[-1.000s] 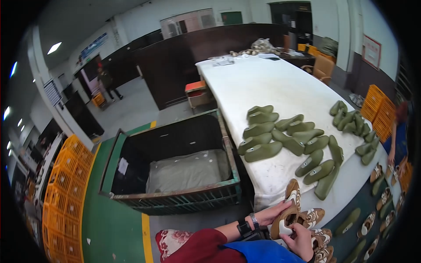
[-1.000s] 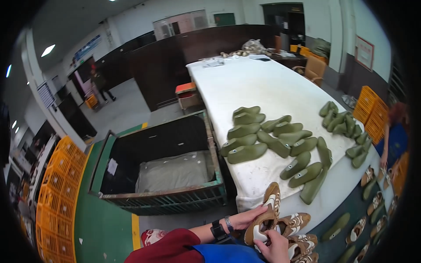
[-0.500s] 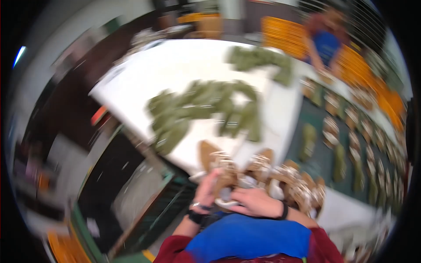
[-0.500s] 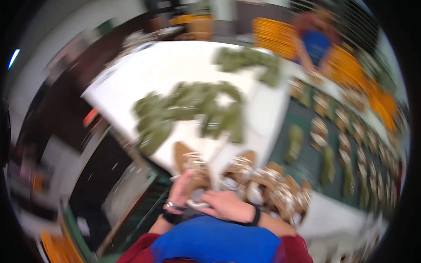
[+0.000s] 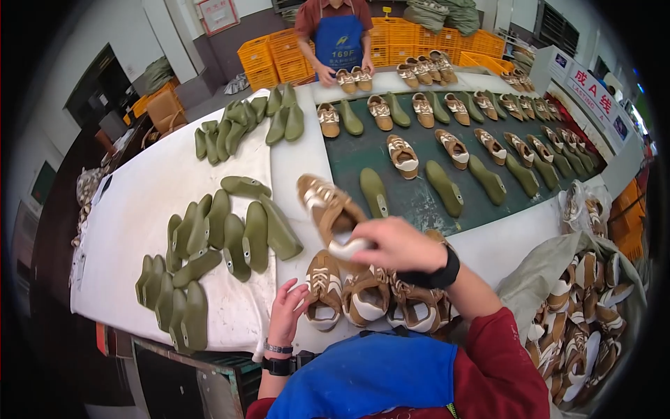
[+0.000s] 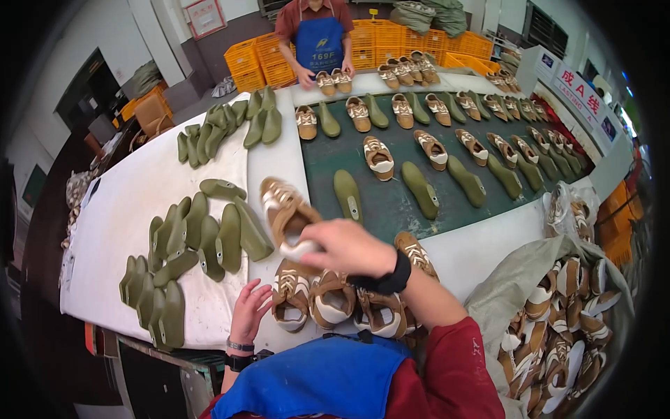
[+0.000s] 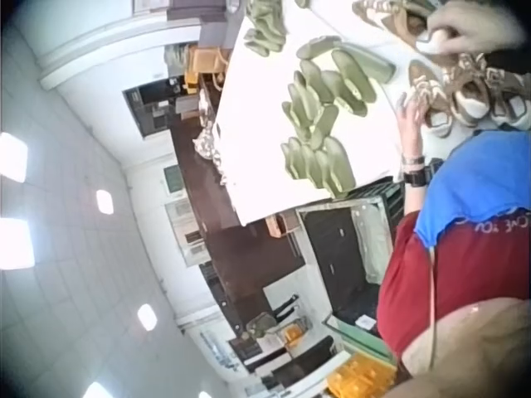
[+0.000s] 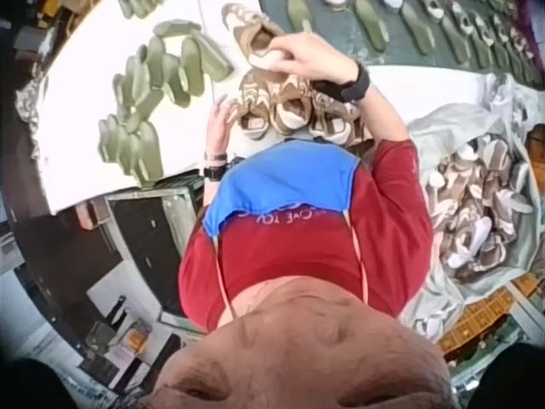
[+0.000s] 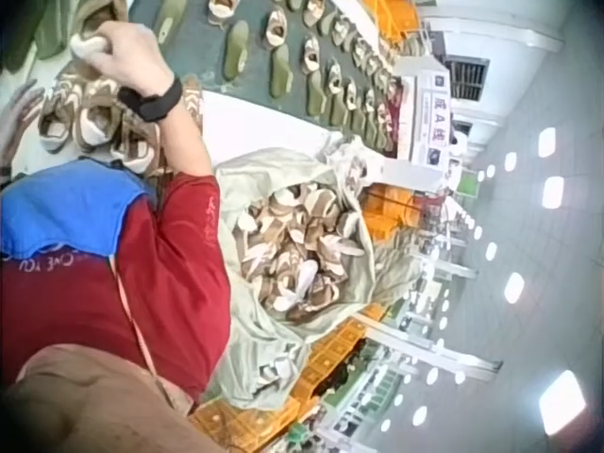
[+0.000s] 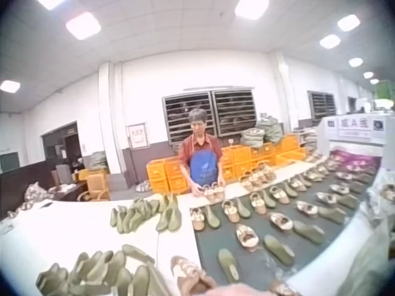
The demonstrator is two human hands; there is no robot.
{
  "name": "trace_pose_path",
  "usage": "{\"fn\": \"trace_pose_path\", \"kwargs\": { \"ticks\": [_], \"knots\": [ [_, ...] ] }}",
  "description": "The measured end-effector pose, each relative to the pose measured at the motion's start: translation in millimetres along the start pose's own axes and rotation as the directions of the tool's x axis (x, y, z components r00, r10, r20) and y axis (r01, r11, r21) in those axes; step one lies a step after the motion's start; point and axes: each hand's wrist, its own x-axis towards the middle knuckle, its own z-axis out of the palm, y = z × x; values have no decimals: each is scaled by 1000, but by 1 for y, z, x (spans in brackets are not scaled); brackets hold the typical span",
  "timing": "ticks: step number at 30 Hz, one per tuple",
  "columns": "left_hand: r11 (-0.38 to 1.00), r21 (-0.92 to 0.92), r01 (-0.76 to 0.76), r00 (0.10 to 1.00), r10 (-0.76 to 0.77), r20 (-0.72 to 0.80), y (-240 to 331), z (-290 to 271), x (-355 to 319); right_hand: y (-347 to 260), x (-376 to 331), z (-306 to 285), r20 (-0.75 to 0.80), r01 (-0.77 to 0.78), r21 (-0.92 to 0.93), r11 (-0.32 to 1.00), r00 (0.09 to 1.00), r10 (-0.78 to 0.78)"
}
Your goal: Sorting manufactured shoes from a large bag, inspecting their details, and placing them onto lasts or matching assemblies along a factory line layout.
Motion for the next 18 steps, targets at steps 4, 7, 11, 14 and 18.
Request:
{"fn": "trace_pose_path", "kwargs": {
  "ticks": [4,7,11,14,18],
  "knots": [
    [895,421,-148,989,132,66,-35,-31,23,49,35,-28,-11,-255,-68,964,967,255],
    [818,561,-125,992,104,70,-43,-33,33,118,61,-20,-58,-295,-146,944,955,290],
    [592,783,-190,980,164,114,-49,-41,38,176,101,11,75,-490,-86,868,865,496],
    [527,818,-232,969,202,144,-49,-41,47,207,123,43,44,-548,-182,816,825,564],
    [554,803,-221,972,192,135,-46,-43,57,241,143,81,-77,-602,-309,737,788,611]
  ]
}}
